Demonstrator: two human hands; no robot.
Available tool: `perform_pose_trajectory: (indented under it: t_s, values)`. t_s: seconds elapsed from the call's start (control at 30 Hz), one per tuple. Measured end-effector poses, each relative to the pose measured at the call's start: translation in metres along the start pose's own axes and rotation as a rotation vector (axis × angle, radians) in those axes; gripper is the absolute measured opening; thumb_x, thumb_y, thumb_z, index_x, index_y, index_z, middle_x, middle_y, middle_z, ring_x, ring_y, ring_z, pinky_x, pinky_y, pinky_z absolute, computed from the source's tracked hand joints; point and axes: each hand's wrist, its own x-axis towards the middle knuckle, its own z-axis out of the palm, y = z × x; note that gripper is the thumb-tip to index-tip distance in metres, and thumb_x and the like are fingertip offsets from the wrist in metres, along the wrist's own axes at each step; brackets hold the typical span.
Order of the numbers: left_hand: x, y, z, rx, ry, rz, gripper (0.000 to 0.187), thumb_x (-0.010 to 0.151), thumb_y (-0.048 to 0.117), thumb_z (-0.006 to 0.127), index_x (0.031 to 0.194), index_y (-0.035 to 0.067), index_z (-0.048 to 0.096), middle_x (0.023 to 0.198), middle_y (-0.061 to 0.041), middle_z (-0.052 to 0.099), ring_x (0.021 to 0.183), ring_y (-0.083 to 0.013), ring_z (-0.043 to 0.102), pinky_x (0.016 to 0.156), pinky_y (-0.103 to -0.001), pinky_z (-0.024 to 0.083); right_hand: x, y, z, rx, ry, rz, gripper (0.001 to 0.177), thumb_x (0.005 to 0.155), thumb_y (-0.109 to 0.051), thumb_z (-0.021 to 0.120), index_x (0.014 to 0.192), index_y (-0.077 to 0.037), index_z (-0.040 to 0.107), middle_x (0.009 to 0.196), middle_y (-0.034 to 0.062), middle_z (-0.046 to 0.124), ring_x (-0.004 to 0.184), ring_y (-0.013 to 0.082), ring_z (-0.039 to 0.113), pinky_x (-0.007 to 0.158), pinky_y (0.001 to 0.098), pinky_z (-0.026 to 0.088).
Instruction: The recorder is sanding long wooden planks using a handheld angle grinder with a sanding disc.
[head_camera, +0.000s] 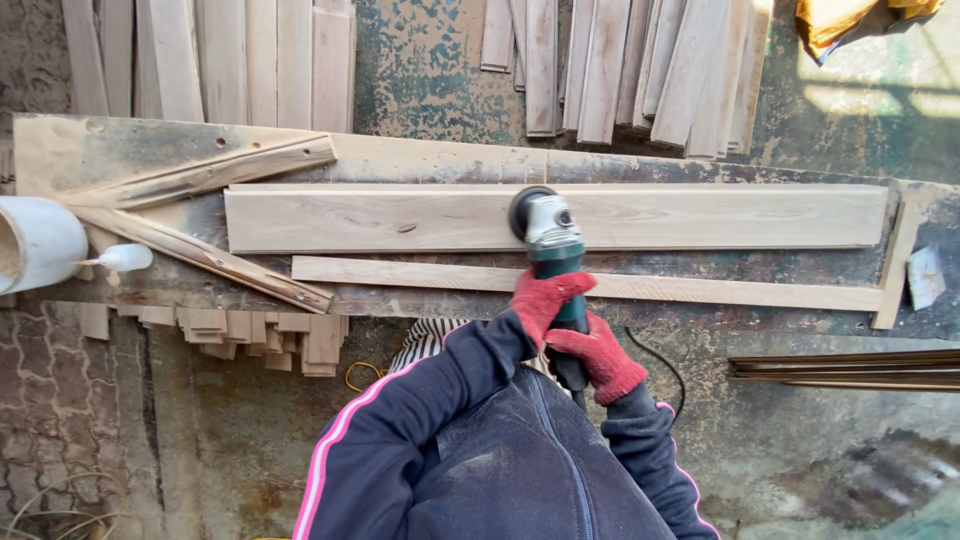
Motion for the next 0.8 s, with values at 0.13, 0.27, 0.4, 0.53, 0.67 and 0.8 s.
perform_pose_trajectory:
  t_s: [0.13,0.27,0.4,0.53,0.67,0.8]
  values:
    - [-0.009,0.001,0.007,0.032,0.001,0.018,0.059,0.056,0.006,0.097,0.107,0.005,0.067,0.074,-0.019,0.068,0.063,-0.0367,0.073,0.053,-0.053,0.065,0.002,0.005,-0.009,0.003,0.015,0.017,0.041,0.058,-0.012,0.094,0.09,-0.002,0.071,0.068,0.0146,0.065,0.061,0.0248,0.066,0.054,0.0347,0.055]
    - [-0.016,0.022,-0.03,0.018,0.072,0.055,0.06,0.058,0.009,0.097,0.11,0.007,0.068,0.078,-0.019,0.072,0.069,-0.0368,0.076,0.059,-0.055,0.066,0.01,-0.006,0.026,-0.042,-0.063,0.004,0.047,0.052,-0.013,0.098,0.091,-0.005,0.073,0.071,0.0131,0.066,0.064,0.0233,0.065,0.055,0.0337,0.054]
    - [-0.02,0.026,-0.05,0.004,0.173,0.074,0.064,0.057,0.014,0.1,0.112,0.005,0.067,0.078,-0.018,0.073,0.07,-0.0334,0.076,0.062,-0.051,0.067,0.01,-0.019,0.038,-0.113,-0.167,0.036,0.047,0.056,-0.016,0.098,0.096,-0.008,0.074,0.075,0.0101,0.065,0.069,0.0212,0.062,0.061,0.0322,0.053]
    - [-0.012,0.007,-0.023,0.01,0.07,0.021,0.06,0.06,0.014,0.098,0.112,0.008,0.068,0.079,-0.016,0.073,0.071,-0.0348,0.076,0.061,-0.053,0.066,0.01,-0.003,0.012,-0.071,-0.078,0.009,0.047,0.055,-0.014,0.097,0.095,-0.006,0.075,0.073,0.0122,0.067,0.068,0.0228,0.065,0.058,0.0331,0.055]
    - [-0.03,0.004,0.008,-0.016,0.005,0.023,0.058,0.059,0.007,0.096,0.109,0.002,0.066,0.076,-0.021,0.07,0.064,-0.0403,0.073,0.056,-0.053,0.064,0.001,0.009,-0.014,-0.072,0.004,0.036,0.043,0.057,-0.015,0.095,0.092,-0.004,0.073,0.072,0.0148,0.066,0.065,0.0251,0.065,0.056,0.035,0.054]
    - [-0.031,0.012,-0.007,0.03,0.029,0.036,0.062,0.057,0.008,0.097,0.11,0.002,0.066,0.078,-0.02,0.07,0.068,-0.038,0.074,0.061,-0.051,0.064,0.005,0.008,0.0,-0.108,-0.021,0.034,0.044,0.056,-0.014,0.096,0.093,-0.005,0.074,0.072,0.0132,0.066,0.065,0.024,0.063,0.057,0.0332,0.052]
